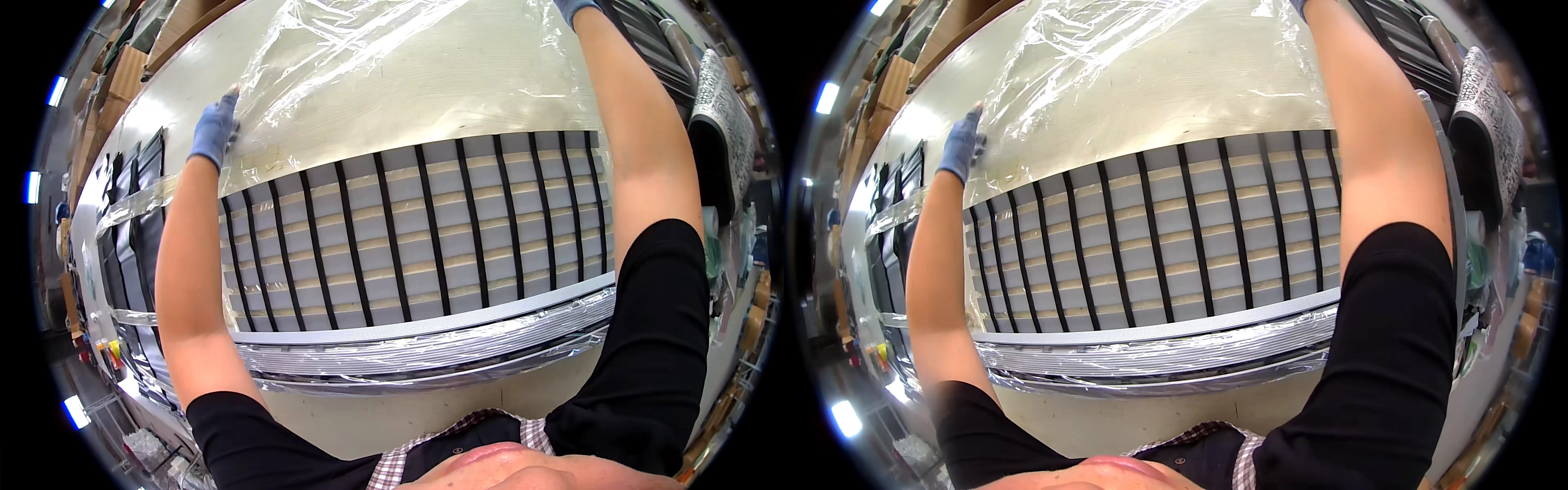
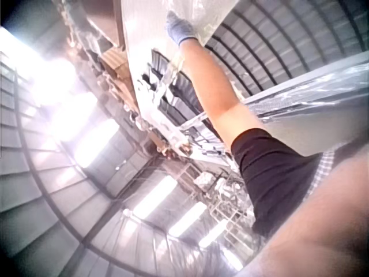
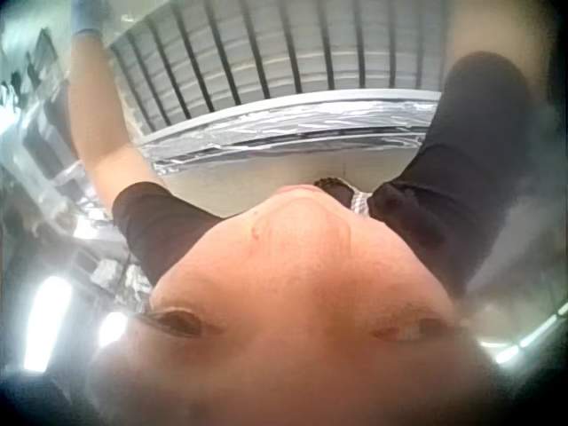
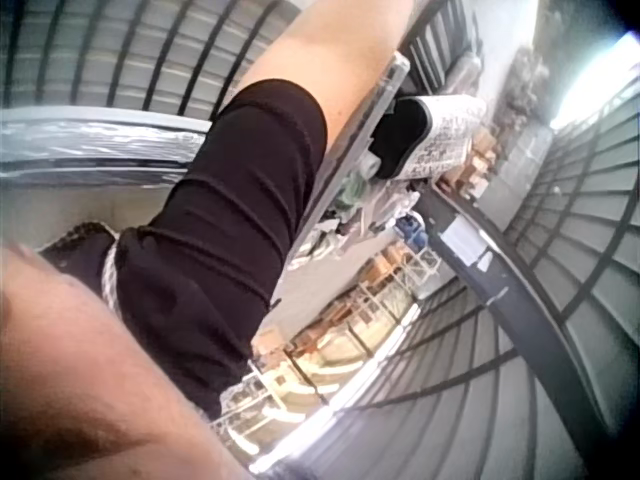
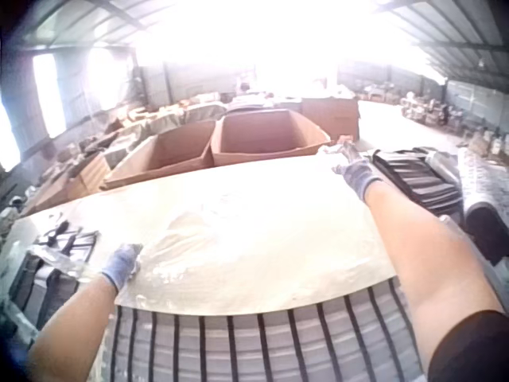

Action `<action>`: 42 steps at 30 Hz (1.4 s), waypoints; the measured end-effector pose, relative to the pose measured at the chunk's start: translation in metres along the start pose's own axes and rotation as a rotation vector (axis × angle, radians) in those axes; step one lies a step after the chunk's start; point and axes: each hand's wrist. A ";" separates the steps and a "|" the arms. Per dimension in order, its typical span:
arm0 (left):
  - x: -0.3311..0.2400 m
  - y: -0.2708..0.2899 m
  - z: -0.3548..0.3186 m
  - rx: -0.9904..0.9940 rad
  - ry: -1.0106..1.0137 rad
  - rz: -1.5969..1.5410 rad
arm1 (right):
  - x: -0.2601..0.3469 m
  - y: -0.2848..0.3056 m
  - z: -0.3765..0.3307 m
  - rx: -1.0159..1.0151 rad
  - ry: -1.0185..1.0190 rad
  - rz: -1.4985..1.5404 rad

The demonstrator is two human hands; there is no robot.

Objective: The person rolls foam mats, wraps them in clear plastic film, and places them into shipping bags, applying labels and tape to secure the packages.

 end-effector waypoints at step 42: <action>0.055 0.006 -0.043 -0.198 -0.104 0.327 | -0.045 -0.038 -0.152 0.167 -0.173 -0.168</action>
Point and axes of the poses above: each hand's wrist, its own z-axis towards the middle knuckle, its own y-axis out of the back of the hand, x = y × z
